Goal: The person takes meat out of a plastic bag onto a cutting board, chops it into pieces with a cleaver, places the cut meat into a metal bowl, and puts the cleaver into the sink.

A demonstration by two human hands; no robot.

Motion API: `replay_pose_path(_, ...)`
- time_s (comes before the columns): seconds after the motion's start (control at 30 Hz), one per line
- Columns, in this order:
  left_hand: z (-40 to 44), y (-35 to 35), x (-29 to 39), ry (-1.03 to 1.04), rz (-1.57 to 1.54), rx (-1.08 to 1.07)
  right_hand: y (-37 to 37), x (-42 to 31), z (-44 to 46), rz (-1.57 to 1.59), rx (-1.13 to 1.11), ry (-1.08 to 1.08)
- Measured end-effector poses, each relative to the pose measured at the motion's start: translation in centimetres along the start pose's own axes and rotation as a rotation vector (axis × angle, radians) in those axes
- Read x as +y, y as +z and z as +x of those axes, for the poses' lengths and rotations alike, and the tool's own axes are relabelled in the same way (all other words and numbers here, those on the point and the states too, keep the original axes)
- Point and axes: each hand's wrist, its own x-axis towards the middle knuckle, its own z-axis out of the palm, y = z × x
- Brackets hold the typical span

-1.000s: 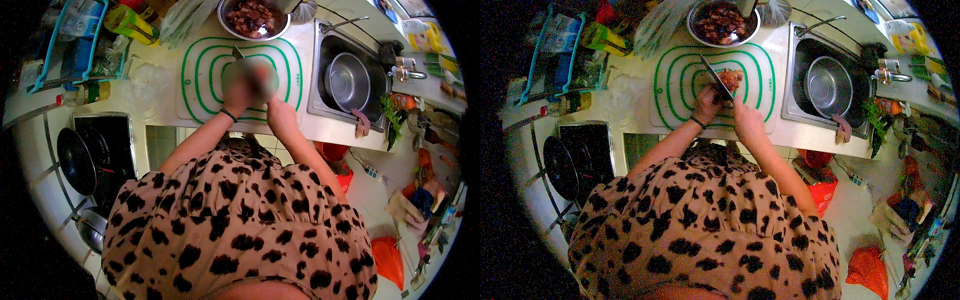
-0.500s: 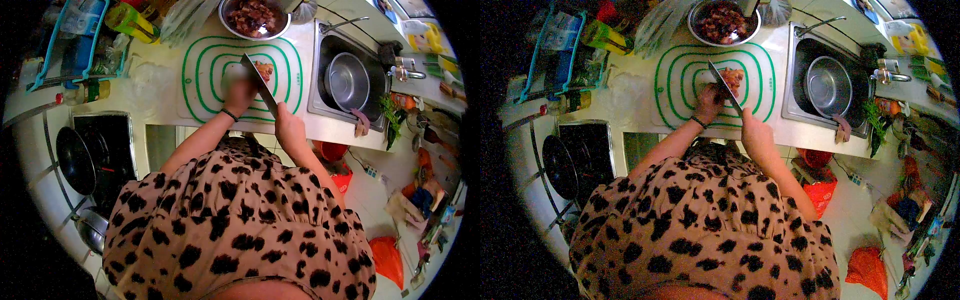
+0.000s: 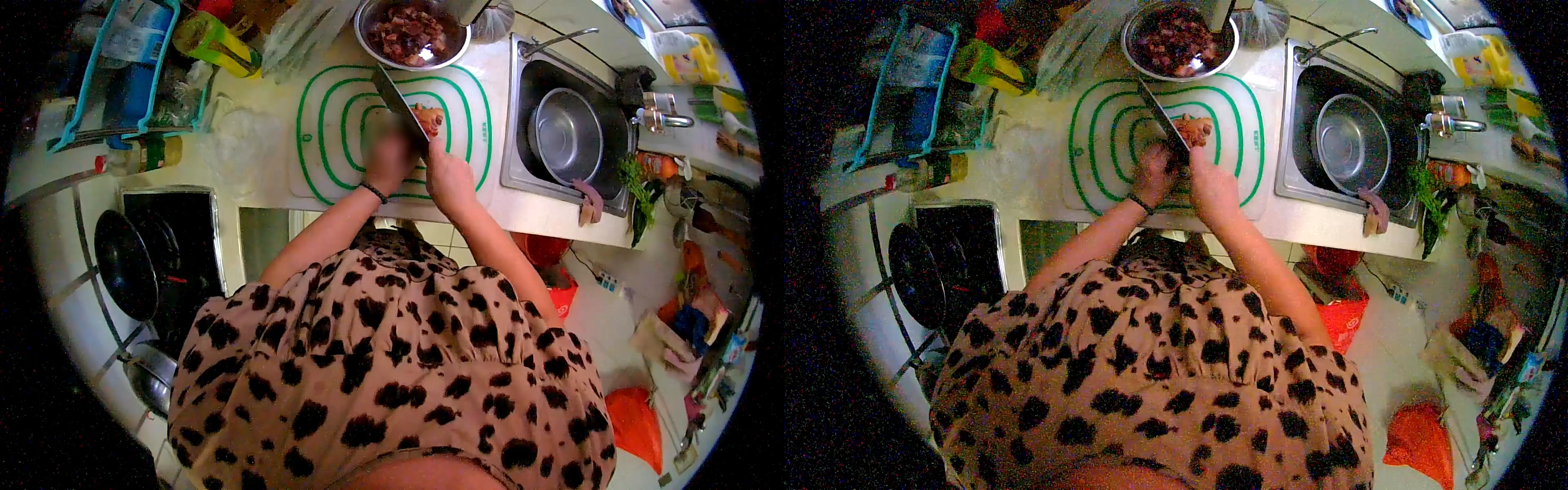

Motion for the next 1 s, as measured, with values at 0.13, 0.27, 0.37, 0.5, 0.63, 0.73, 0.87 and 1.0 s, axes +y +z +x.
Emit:
replay_pose_path(0.13, 0.0, -0.1, -0.6, 0.008, 0.053, -0.088, -1.9, 0.6, -0.1, 0.017, 0.021, -0.031)
replay_pose_path(0.27, -0.4, -1.2, -2.4, 0.14, 0.222, 0.196, -5.6, 1.3, -2.1, 0.0, 0.161, -0.151)
replay_pose_path(0.37, 0.2, -4.1, -5.4, 0.14, 0.095, 0.472, -7.2, 2.7, -3.1, -0.065, 0.161, -0.229)
replay_pose_path(0.5, 2.6, -7.4, -3.2, 0.161, -0.128, 0.176, -7.5, 5.0, -3.2, -0.314, 0.119, -0.394)
replay_pose_path(0.63, 2.6, -6.0, 2.6, 0.604, 0.276, -0.504, -7.6, 4.5, -1.9, -0.437, 0.008, -0.552)
replay_pose_path(0.73, 2.7, -2.7, 0.4, 0.504, 0.281, -0.689, -8.4, 3.7, -1.4, -0.479, 0.011, -0.602)
replay_pose_path(0.87, 3.8, -2.6, -3.7, 0.43, 0.391, -0.664, -10.5, 5.8, -3.4, -0.45, 0.01, -0.536)
replay_pose_path(1.0, 3.1, -2.8, -7.2, 0.347, 0.281, -0.354, -11.9, 8.3, -6.3, -0.232, 0.006, -0.309)
